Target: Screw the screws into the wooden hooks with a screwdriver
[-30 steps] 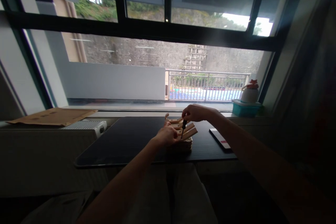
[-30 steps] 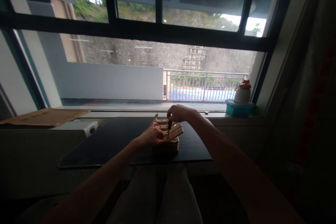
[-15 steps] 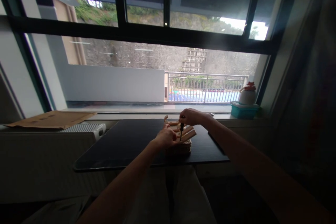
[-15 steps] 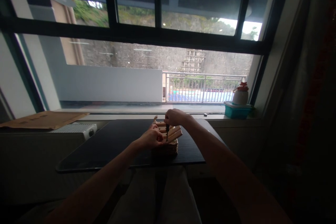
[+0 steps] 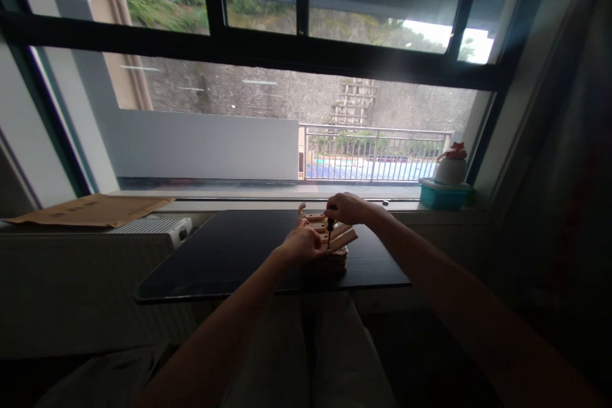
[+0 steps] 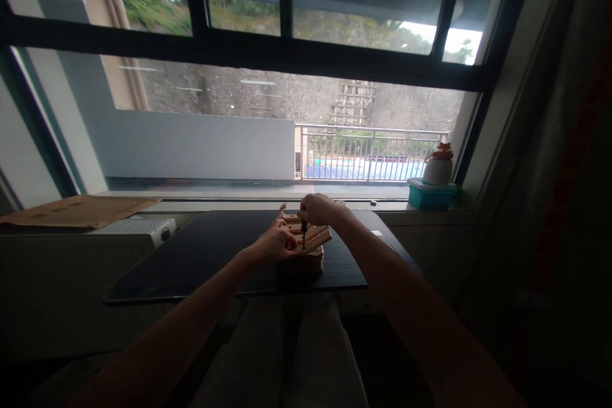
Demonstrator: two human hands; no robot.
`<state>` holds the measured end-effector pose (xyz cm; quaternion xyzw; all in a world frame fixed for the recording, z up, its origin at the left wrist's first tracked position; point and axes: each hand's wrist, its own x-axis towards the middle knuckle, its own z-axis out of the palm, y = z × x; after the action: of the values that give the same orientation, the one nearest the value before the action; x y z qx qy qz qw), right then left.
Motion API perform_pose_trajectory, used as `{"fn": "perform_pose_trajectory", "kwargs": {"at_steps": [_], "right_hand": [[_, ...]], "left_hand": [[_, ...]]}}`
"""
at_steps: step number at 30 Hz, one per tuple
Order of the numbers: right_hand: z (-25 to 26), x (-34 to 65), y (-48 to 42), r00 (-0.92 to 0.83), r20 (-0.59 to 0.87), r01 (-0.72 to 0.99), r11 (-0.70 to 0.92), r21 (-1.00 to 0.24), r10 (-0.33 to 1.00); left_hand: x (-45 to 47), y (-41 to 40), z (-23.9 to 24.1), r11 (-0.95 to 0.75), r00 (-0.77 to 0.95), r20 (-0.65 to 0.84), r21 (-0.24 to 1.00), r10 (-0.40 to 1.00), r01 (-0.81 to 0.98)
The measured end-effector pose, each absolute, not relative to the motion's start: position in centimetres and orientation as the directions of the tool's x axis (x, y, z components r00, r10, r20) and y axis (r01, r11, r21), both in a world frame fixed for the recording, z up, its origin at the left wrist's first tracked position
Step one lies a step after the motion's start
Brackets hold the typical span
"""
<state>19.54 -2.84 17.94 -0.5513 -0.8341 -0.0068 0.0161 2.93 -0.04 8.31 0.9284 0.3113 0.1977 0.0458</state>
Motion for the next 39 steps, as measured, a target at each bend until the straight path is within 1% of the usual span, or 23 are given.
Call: {"fn": "perform_pose_trajectory", "kwargs": {"at_steps": [5,12,17,23,25,28,31,34,39], "right_hand": [[18.7,19.1,-3.1,-0.383,0.046,0.924,0.382,0.013,0.923],[19.6,19.5,-3.6,-0.441,0.038,0.897,0.442,-0.028,0.897],[18.6,19.6,-3.4,-0.387,0.023,0.921,0.388,-0.026,0.922],[18.4,18.9,-3.4,-0.307,0.021,0.952,0.306,0.029,0.952],[18.9,19.0,-3.6,-0.313,-0.005,0.949,0.313,0.033,0.950],[19.8,19.4,-3.9,-0.363,-0.041,0.931,0.364,0.015,0.931],[20.3,19.8,-4.1,-0.403,-0.043,0.915,0.403,-0.008,0.914],[20.0,19.8,-4.0,-0.392,-0.032,0.920,0.392,-0.010,0.919],[19.0,19.4,-3.9,-0.322,-0.012,0.946,0.322,0.018,0.947]], "left_hand": [[3.0,-0.5,8.9,-0.790,0.718,0.336,0.185,0.610,0.584],[3.1,-0.6,9.2,-0.791,0.737,0.288,0.189,0.612,0.582],[3.2,-0.6,9.1,-0.793,0.740,0.284,0.199,0.610,0.577],[3.1,-0.5,8.9,-0.789,0.729,0.306,0.184,0.612,0.586],[3.0,-0.4,8.9,-0.792,0.732,0.305,0.183,0.609,0.583],[3.1,-0.4,9.0,-0.797,0.743,0.291,0.180,0.602,0.576],[3.2,-0.5,9.1,-0.799,0.746,0.287,0.177,0.601,0.575],[3.3,-0.7,9.3,-0.796,0.744,0.283,0.181,0.605,0.578],[3.3,-0.9,9.4,-0.788,0.738,0.277,0.185,0.615,0.588]]}}
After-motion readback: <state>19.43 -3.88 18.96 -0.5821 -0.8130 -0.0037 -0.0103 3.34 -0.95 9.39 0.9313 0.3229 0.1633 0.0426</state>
